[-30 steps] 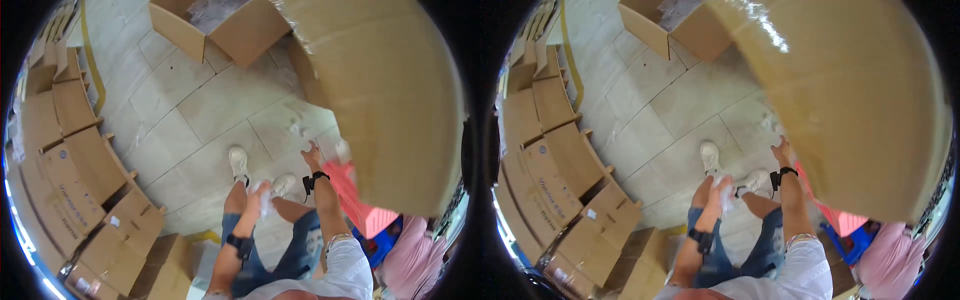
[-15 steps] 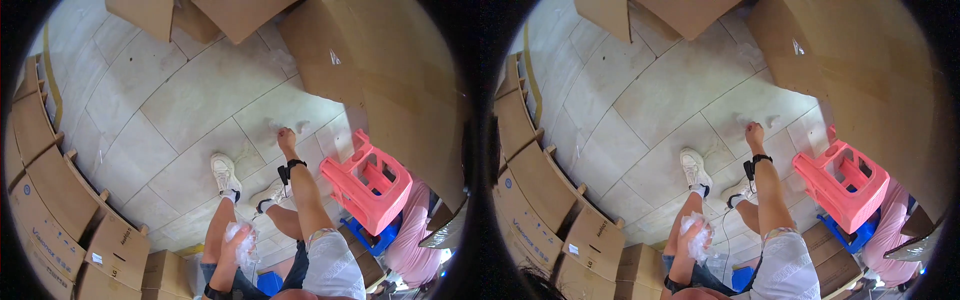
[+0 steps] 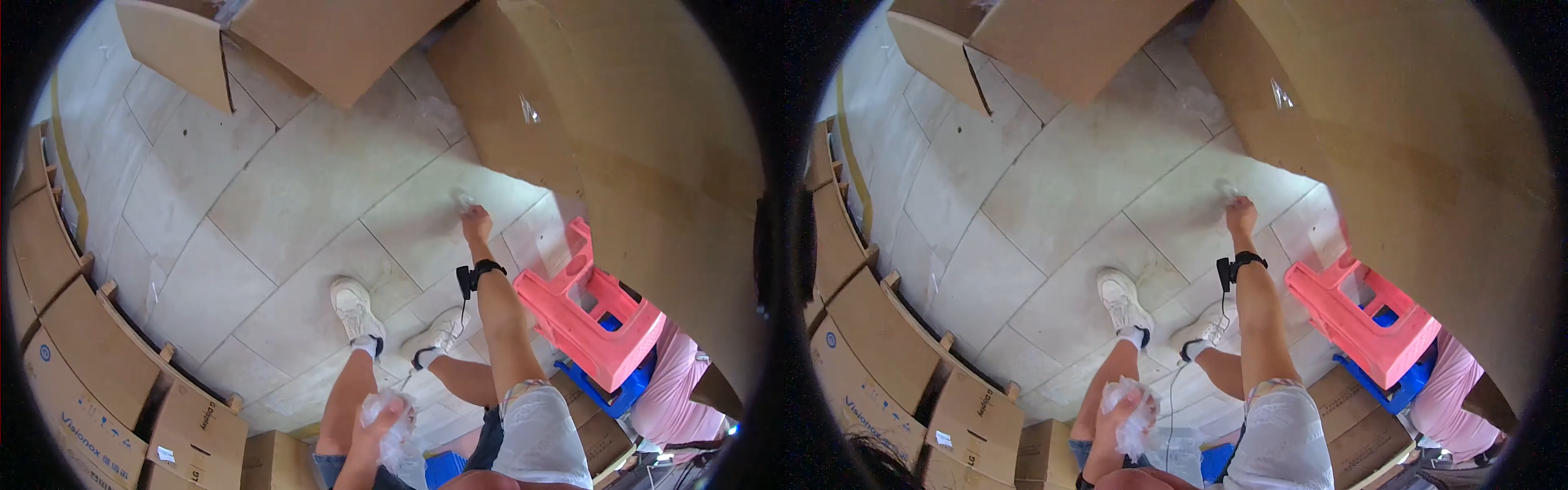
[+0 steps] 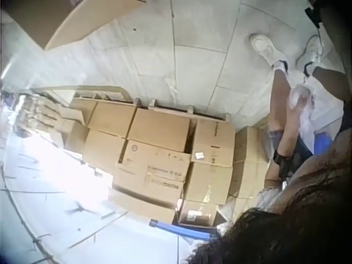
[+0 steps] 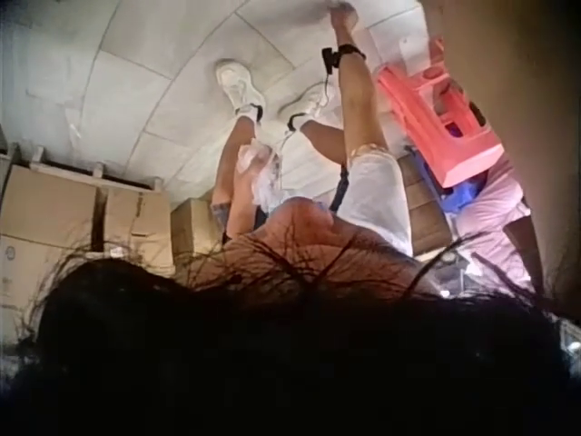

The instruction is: The person fits a circuit board into a black plastic housing and places it into a cardboard box. They then remove newspaper and plastic bags from the box and sort through the remaining housings by hand.

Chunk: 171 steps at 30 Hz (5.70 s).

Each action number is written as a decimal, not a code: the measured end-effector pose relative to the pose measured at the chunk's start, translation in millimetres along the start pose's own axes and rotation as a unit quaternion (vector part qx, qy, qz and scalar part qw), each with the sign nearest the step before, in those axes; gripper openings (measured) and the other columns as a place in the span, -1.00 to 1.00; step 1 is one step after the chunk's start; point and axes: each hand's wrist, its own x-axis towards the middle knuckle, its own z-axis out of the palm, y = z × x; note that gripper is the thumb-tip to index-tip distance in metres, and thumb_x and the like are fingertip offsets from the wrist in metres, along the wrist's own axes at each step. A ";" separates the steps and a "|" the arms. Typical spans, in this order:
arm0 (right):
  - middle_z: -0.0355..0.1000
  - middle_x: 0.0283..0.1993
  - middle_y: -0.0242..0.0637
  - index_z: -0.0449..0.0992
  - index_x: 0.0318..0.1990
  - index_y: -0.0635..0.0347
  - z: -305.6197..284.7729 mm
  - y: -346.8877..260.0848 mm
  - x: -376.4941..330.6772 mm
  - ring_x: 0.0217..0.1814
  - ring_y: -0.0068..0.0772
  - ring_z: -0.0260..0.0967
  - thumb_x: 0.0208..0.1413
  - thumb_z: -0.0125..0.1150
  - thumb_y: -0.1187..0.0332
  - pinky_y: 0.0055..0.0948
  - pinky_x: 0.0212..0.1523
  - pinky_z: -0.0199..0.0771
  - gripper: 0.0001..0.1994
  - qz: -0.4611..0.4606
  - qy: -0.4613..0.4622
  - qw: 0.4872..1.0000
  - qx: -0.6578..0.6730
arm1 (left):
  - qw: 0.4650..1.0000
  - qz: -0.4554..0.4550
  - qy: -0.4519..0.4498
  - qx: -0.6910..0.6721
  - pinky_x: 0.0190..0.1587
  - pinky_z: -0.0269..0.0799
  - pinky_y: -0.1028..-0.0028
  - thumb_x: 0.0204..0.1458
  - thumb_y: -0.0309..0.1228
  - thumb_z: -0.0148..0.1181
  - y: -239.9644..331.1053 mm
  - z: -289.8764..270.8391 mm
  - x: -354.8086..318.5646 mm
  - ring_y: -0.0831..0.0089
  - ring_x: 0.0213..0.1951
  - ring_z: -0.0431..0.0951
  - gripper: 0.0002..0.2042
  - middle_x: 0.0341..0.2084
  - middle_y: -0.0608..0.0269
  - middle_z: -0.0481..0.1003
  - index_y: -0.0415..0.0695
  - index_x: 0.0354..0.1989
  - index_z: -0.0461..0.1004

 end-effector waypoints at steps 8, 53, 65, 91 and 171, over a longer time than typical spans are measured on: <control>0.51 -0.15 -0.08 0.43 0.00 0.08 10.3 -225.8 105.9 -0.07 0.02 0.46 -0.15 0.21 0.37 -0.08 -0.06 0.47 -0.56 -0.237 0.170 0.956 0.030 | 0.998 -0.036 0.048 -0.022 -0.56 0.39 0.47 0.04 -0.18 0.24 13.2 -30.2 -9.0 0.40 -0.54 0.49 -0.71 -0.49 0.16 0.49 -0.16 -0.27 0.46; 0.56 -0.17 -0.24 0.53 -0.12 0.31 -626.1 -199.4 -401.8 -0.12 -0.42 0.49 0.13 0.15 0.36 -0.41 -0.11 0.49 -0.76 0.415 -0.235 0.805 0.353 | 0.799 0.415 0.191 0.390 0.16 0.28 0.22 0.01 -0.08 0.25 574.3 244.7 130.4 0.00 0.18 0.34 -0.26 0.16 -0.22 0.31 -0.32 0.26 0.18; 0.50 -0.41 -0.34 0.51 -0.40 0.23 -836.6 -319.1 -219.3 -0.36 -0.50 0.44 0.21 0.11 0.28 -0.44 -0.30 0.44 -0.77 -0.034 -0.117 0.937 0.326 | 0.672 0.611 -0.029 0.417 -0.11 0.40 0.45 0.20 -0.46 0.01 458.1 405.5 -198.0 0.46 -0.15 0.45 -0.78 -0.20 0.20 0.45 -0.21 -0.01 0.33; 0.31 -0.01 -0.08 0.26 0.10 0.20 -777.7 -246.9 -44.5 -0.09 0.04 0.39 -0.22 0.46 0.25 -0.11 -0.20 0.50 -0.31 0.076 0.221 0.968 0.095 | 0.903 0.014 -0.248 0.350 -0.14 0.48 0.39 0.25 -0.13 -0.09 184.9 611.5 -142.1 0.27 -0.16 0.58 -0.61 -0.14 0.02 0.54 -0.20 0.04 0.36; 0.49 -0.46 -0.14 0.46 -0.45 0.28 -736.1 -332.4 114.1 -0.39 -0.20 0.48 -0.04 0.29 0.27 -0.28 -0.34 0.49 -0.76 -0.008 0.059 0.944 0.325 | 0.947 -0.005 -0.161 0.278 -0.57 0.30 0.54 0.12 -0.28 0.09 296.6 586.7 -152.0 0.53 -0.55 0.44 -0.80 -0.52 0.30 0.46 -0.13 -0.21 0.48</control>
